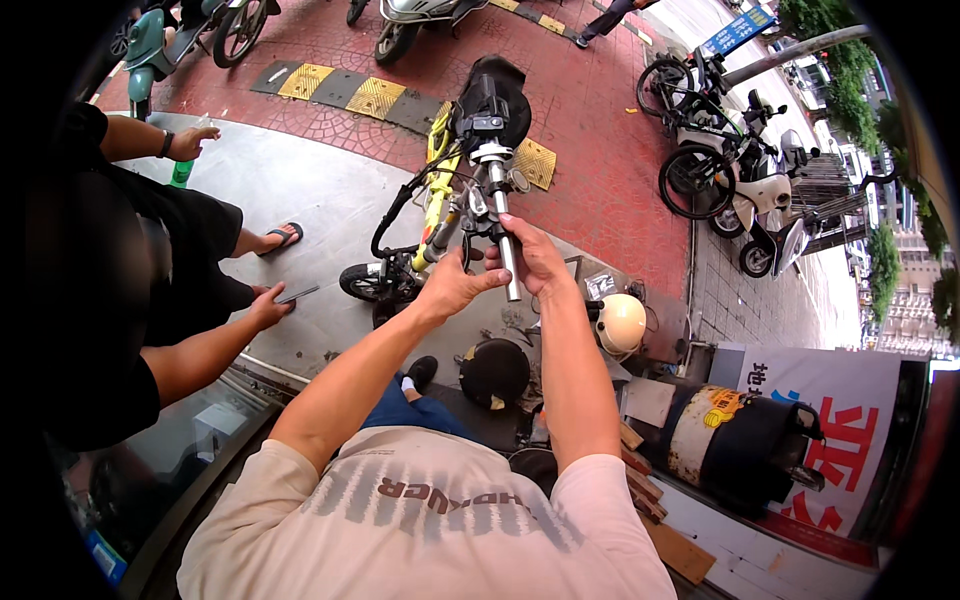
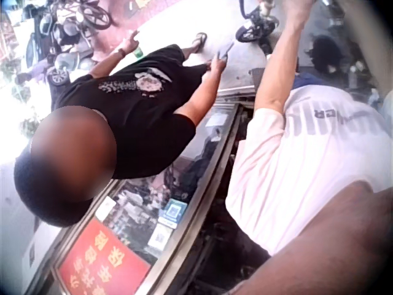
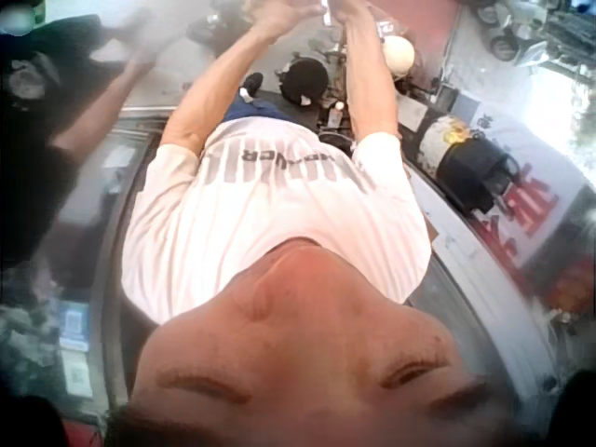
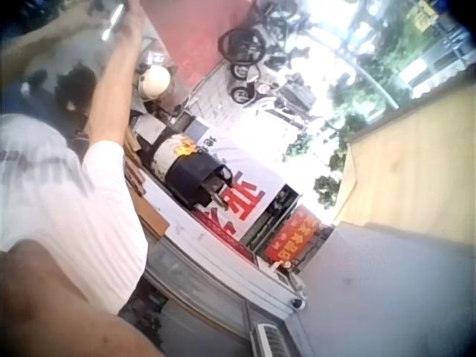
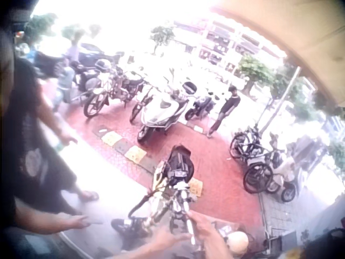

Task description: The person cleans a bicycle part with a cloth and then uses shears to cut a plastic tie on the handlebars of a yellow folding electric bicycle.

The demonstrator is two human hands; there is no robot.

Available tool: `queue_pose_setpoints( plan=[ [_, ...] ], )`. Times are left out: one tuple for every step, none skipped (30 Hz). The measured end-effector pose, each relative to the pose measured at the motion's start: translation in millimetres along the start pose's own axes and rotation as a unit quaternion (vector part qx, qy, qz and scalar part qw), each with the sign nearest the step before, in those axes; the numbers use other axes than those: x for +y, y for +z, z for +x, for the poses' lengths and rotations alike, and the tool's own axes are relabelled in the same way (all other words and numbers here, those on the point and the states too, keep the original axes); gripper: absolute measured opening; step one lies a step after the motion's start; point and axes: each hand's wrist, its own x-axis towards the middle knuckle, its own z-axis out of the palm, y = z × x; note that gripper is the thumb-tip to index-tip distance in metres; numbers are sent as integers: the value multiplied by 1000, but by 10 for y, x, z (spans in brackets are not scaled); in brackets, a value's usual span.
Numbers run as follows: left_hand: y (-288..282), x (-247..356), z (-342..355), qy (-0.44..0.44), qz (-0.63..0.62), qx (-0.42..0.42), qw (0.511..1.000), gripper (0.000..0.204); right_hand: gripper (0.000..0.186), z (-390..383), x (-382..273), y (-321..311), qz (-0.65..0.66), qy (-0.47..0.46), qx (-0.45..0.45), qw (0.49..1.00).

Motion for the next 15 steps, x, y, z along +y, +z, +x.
queue_pose_setpoints(
  plan=[
    [30,-183,76,-9,33,34,999,92,47,-72,-43,67,-30,10,31,999],
    [46,-163,50,-23,41,28,998,93,47,-155,-64,106,-132,-21,65,989],
    [37,-106,30,-35,50,26,998,94,47,-189,-100,148,-235,-53,94,966],
    [36,-46,11,-47,59,24,997,96,47,-217,-147,180,-334,-83,122,931],
    [22,5,-8,-44,40,26,998,95,48,-237,-207,212,-400,-75,137,903],
    [12,21,-9,-49,37,23,998,94,47,-183,-166,175,-377,-87,128,913],
    [5,27,0,-55,35,20,998,93,46,-167,-143,115,-272,-41,90,957],
    [-17,47,-7,-60,31,17,998,92,45,-184,-105,70,-164,6,53,985],
    [-45,60,2,-53,30,6,998,90,45,-171,27,3,-42,15,9,999],
    [-43,63,-8,-48,26,-9,998,87,44,-161,158,-72,80,24,-35,996],
    [-57,77,-25,-45,26,-23,998,86,46,-171,189,-112,118,37,-89,988],
    [-79,75,-20,-42,28,-31,998,85,45,-176,178,-97,123,36,-89,988],
    [-146,85,-29,-8,48,-29,998,63,45,-170,161,-46,108,28,-65,992],
    [-253,105,-5,-49,18,-41,998,54,45,-173,137,-4,90,18,-43,995],
    [-356,100,83,-94,-10,-64,993,46,41,-177,123,-75,56,24,-27,998]
  ],
)
